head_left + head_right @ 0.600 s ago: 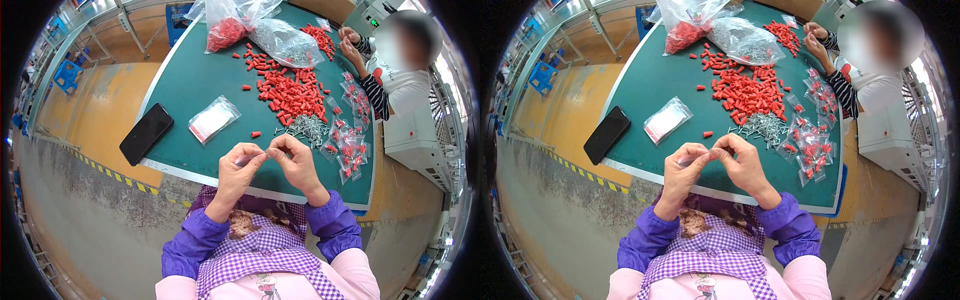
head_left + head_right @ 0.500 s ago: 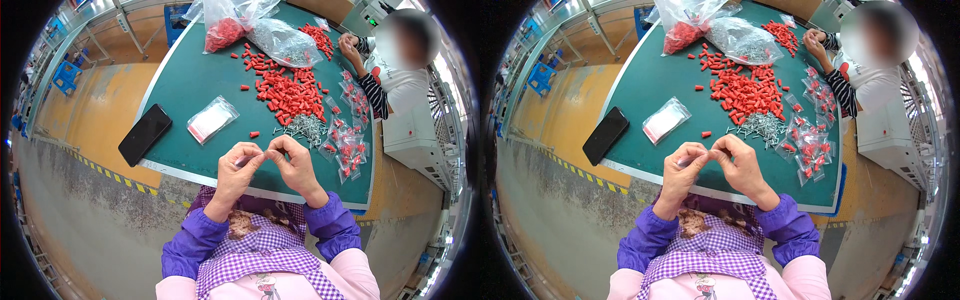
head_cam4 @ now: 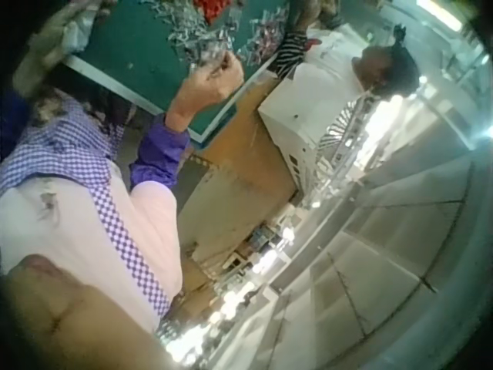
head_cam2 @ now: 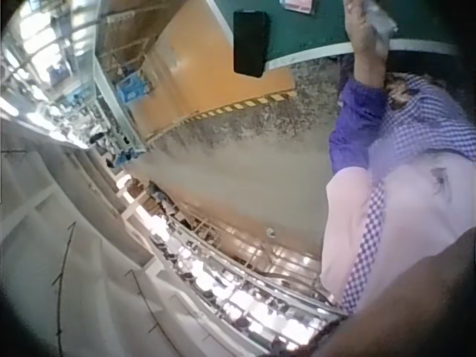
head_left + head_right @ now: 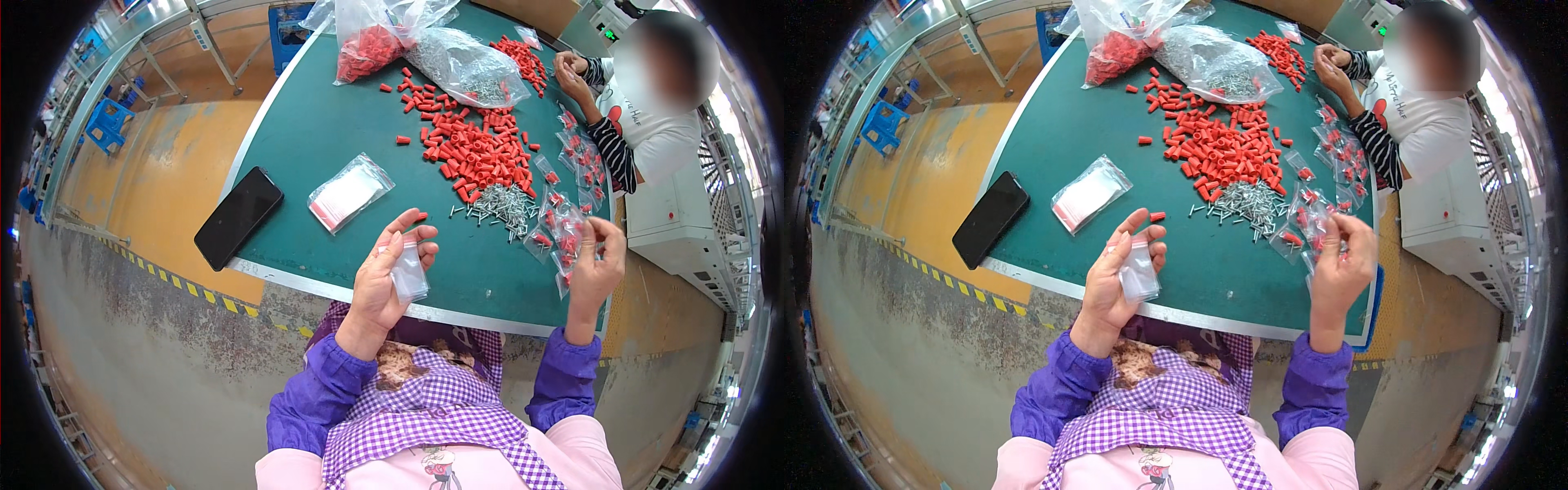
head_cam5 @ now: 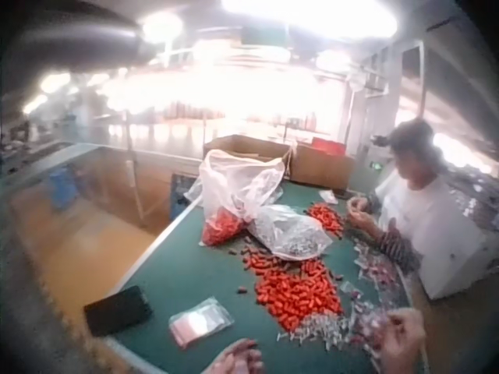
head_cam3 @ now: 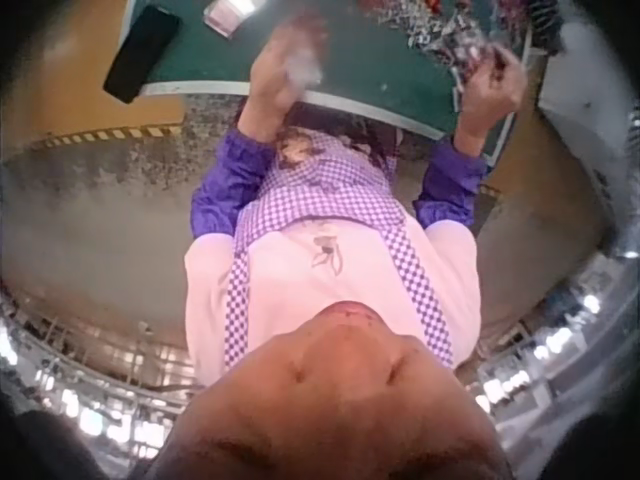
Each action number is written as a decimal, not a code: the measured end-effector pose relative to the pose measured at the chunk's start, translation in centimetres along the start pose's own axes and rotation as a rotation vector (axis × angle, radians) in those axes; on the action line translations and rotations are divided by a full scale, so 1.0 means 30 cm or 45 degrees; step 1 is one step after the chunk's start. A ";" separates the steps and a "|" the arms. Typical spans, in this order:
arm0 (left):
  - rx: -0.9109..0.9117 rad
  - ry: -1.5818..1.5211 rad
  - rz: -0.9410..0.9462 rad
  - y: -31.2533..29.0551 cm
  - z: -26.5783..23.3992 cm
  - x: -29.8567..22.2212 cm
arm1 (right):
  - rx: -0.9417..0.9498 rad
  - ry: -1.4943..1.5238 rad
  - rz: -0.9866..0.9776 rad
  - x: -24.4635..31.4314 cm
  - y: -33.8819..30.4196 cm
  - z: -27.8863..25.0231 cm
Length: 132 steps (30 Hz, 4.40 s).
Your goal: The person packs screws and plastic anchors into small plastic bags by hand and seals the bags.
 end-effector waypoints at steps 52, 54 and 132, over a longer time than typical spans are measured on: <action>-0.181 0.773 0.174 -0.061 0.011 0.046 | 0.865 0.618 0.323 0.081 -0.188 0.245; -0.189 0.780 0.168 -0.062 0.013 0.046 | 0.696 0.420 0.080 0.047 -0.133 0.258; -0.186 1.134 0.261 -0.047 -0.007 -0.049 | 0.919 0.133 -0.782 0.252 -0.109 0.528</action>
Point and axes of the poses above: each hand's wrist, its own y-axis towards the middle knuckle, its own z-axis out of the palm, x = y × z, the point moved 2 cm from there along y, towards the middle knuckle, and after that the axes turned 8 degrees about z, right-handed, at the moved point
